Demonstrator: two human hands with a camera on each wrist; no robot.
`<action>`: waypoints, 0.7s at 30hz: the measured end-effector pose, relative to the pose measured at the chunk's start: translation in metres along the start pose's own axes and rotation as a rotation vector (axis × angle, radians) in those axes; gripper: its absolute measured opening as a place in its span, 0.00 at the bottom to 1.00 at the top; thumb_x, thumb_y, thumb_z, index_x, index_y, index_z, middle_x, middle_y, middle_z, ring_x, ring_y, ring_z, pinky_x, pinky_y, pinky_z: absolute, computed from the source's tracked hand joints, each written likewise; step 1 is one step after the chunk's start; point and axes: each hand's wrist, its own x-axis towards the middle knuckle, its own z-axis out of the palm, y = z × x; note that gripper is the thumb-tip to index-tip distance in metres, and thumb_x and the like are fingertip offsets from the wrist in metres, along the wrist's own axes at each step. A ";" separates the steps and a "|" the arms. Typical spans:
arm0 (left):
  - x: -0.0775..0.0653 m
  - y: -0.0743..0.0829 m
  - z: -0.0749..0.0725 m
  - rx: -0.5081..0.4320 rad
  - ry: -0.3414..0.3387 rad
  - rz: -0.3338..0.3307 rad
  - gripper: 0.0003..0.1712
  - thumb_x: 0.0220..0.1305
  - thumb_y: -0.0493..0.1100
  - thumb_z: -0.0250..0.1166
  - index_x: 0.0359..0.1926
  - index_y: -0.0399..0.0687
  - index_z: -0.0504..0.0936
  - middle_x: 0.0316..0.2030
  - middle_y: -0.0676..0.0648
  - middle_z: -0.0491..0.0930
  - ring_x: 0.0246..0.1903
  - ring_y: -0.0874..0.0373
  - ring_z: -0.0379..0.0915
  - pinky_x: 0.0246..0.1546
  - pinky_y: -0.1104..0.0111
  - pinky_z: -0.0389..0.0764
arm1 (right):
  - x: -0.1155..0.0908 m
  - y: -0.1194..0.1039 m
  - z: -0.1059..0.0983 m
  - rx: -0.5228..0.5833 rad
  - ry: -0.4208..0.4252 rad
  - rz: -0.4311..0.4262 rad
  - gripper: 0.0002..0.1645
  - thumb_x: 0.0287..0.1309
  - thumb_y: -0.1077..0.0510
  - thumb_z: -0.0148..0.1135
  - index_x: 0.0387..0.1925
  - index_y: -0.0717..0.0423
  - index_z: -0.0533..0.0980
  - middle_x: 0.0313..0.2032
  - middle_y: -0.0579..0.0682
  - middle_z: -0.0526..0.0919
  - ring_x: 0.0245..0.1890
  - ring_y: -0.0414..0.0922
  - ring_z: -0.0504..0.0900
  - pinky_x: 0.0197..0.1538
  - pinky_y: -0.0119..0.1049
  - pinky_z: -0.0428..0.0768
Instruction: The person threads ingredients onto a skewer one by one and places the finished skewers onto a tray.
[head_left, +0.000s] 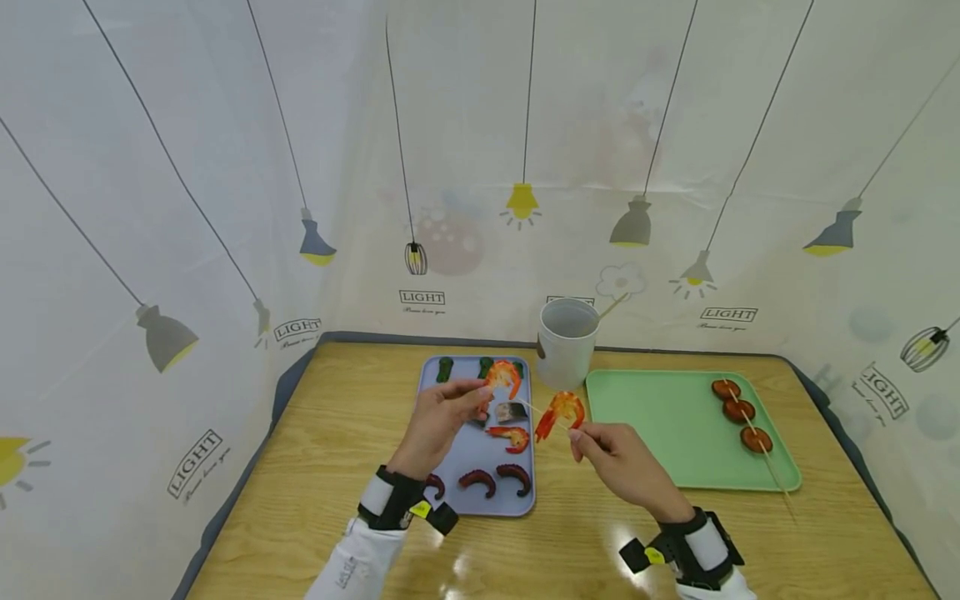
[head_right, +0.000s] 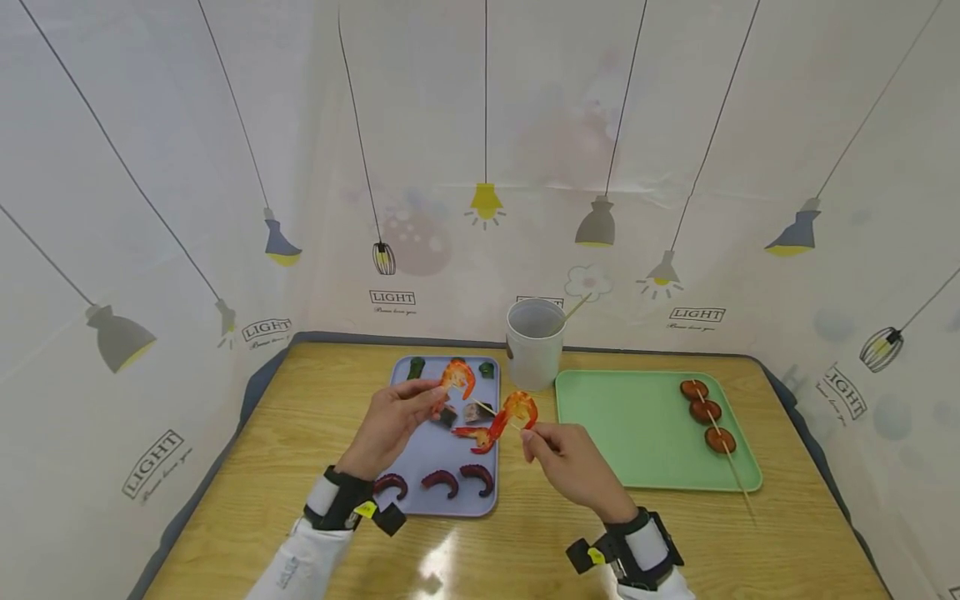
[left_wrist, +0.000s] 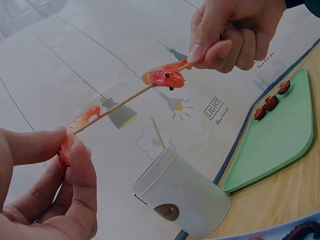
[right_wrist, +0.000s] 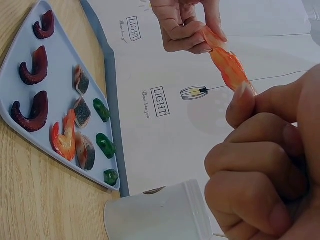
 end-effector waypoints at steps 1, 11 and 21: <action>0.000 -0.001 0.000 0.006 -0.004 0.004 0.13 0.66 0.34 0.69 0.50 0.32 0.84 0.37 0.48 0.86 0.34 0.58 0.81 0.40 0.68 0.85 | 0.000 0.000 0.000 -0.001 0.002 -0.002 0.21 0.79 0.49 0.51 0.26 0.47 0.76 0.17 0.40 0.61 0.15 0.33 0.57 0.23 0.28 0.58; -0.005 -0.009 0.003 0.089 -0.011 -0.036 0.20 0.63 0.40 0.74 0.53 0.35 0.85 0.34 0.53 0.86 0.36 0.61 0.80 0.46 0.65 0.82 | 0.000 0.002 0.005 0.026 -0.005 -0.027 0.21 0.79 0.50 0.50 0.26 0.47 0.76 0.16 0.40 0.60 0.14 0.33 0.56 0.22 0.28 0.59; -0.009 -0.019 0.008 0.130 -0.071 -0.068 0.21 0.62 0.44 0.75 0.52 0.38 0.86 0.38 0.53 0.87 0.40 0.58 0.82 0.50 0.67 0.83 | 0.000 0.002 0.011 0.049 -0.009 -0.010 0.21 0.79 0.52 0.51 0.26 0.49 0.77 0.16 0.39 0.59 0.14 0.32 0.55 0.22 0.27 0.57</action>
